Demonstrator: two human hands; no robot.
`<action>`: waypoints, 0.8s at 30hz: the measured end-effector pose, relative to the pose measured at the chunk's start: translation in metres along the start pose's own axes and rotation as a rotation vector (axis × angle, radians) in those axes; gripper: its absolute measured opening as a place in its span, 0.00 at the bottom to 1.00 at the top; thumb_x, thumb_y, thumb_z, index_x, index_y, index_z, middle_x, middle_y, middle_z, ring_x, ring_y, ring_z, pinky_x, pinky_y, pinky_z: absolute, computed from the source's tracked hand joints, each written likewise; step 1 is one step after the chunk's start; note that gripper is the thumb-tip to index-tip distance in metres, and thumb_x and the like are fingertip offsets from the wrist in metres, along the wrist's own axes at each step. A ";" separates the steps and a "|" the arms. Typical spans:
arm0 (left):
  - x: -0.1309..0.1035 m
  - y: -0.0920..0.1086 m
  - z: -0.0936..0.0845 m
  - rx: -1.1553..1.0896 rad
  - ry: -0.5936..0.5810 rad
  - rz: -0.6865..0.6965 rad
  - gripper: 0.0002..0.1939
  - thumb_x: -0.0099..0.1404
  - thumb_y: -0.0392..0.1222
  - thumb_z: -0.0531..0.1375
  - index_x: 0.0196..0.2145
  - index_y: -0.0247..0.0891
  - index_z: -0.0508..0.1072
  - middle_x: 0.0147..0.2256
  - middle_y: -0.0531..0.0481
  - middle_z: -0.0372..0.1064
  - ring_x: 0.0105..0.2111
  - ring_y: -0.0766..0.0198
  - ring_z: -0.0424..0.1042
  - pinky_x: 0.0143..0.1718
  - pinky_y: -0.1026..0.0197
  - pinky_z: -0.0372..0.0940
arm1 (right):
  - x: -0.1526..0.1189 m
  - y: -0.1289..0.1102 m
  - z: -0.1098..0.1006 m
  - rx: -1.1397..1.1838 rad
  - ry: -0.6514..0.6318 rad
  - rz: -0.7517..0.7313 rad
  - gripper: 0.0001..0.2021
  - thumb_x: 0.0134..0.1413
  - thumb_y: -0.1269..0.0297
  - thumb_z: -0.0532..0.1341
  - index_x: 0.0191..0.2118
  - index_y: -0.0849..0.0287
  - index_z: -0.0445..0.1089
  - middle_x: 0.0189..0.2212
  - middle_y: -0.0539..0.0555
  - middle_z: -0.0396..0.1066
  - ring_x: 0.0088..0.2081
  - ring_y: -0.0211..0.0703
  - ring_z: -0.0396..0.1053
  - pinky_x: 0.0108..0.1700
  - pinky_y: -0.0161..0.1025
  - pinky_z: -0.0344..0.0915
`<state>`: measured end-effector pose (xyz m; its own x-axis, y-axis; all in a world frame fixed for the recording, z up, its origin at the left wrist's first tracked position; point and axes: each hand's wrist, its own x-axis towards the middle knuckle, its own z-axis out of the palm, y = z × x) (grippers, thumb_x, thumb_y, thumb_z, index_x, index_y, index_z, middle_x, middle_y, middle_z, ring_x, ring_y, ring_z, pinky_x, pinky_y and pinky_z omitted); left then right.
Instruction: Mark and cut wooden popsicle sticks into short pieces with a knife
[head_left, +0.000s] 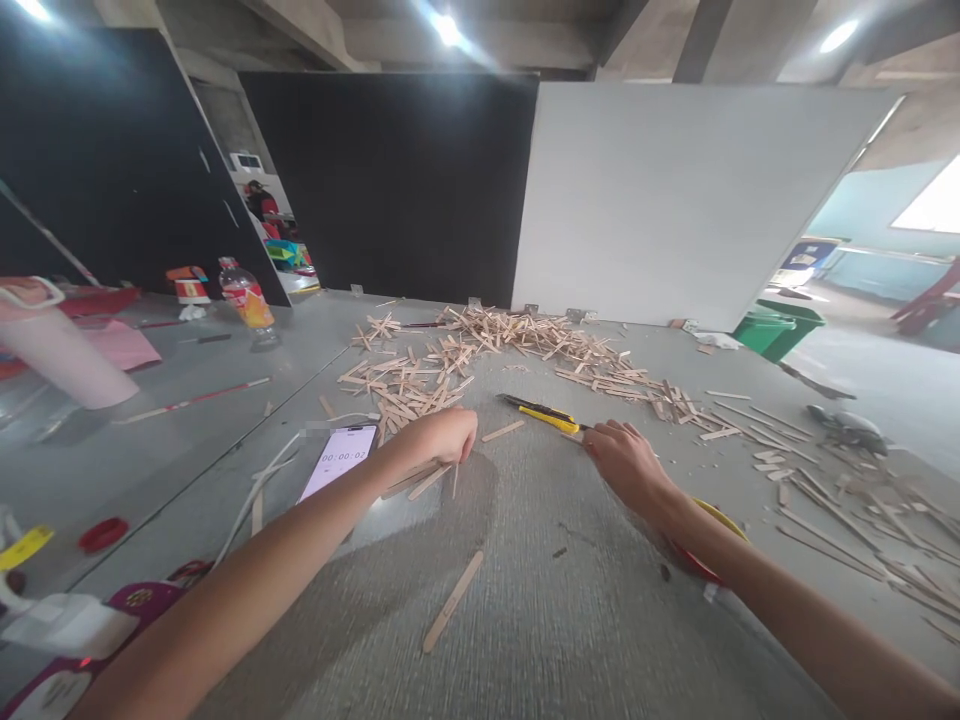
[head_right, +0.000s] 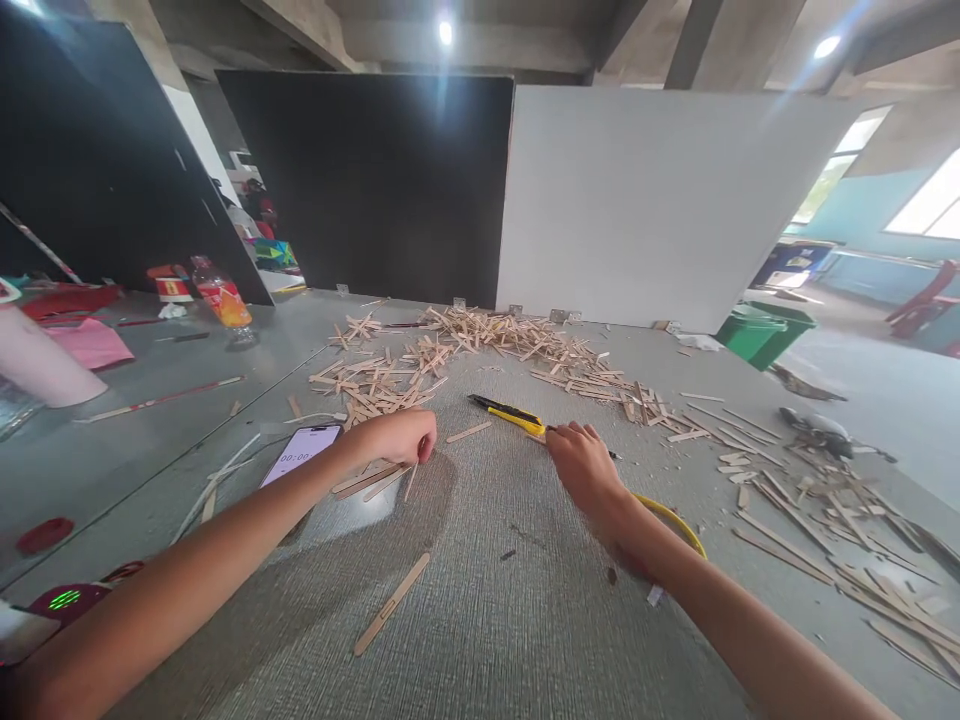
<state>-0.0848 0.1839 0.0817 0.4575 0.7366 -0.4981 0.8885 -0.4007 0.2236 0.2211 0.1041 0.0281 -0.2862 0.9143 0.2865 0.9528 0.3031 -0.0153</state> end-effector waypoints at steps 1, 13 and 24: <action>-0.002 0.002 -0.002 0.006 -0.013 -0.009 0.18 0.72 0.47 0.63 0.56 0.38 0.72 0.55 0.43 0.71 0.49 0.54 0.74 0.48 0.48 0.73 | -0.002 -0.003 -0.002 0.005 0.007 0.006 0.15 0.68 0.75 0.52 0.31 0.59 0.71 0.31 0.58 0.75 0.36 0.49 0.70 0.40 0.41 0.60; -0.009 0.001 -0.017 -0.001 -0.038 -0.017 0.19 0.73 0.47 0.62 0.57 0.37 0.71 0.54 0.42 0.71 0.49 0.54 0.74 0.49 0.46 0.73 | -0.037 -0.115 -0.026 0.158 -0.168 -0.384 0.10 0.68 0.74 0.60 0.34 0.59 0.73 0.34 0.52 0.75 0.36 0.43 0.70 0.41 0.39 0.61; -0.010 -0.003 -0.020 -0.073 -0.113 -0.047 0.19 0.73 0.47 0.62 0.57 0.37 0.71 0.54 0.42 0.71 0.49 0.54 0.75 0.49 0.47 0.73 | 0.041 0.026 0.003 -0.027 -0.108 0.216 0.07 0.69 0.63 0.62 0.41 0.61 0.74 0.38 0.52 0.76 0.38 0.43 0.74 0.43 0.43 0.69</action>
<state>-0.0911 0.1891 0.1027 0.4124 0.6858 -0.5997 0.9108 -0.3238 0.2560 0.2337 0.1499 0.0364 -0.0834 0.9810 0.1750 0.9950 0.0916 -0.0390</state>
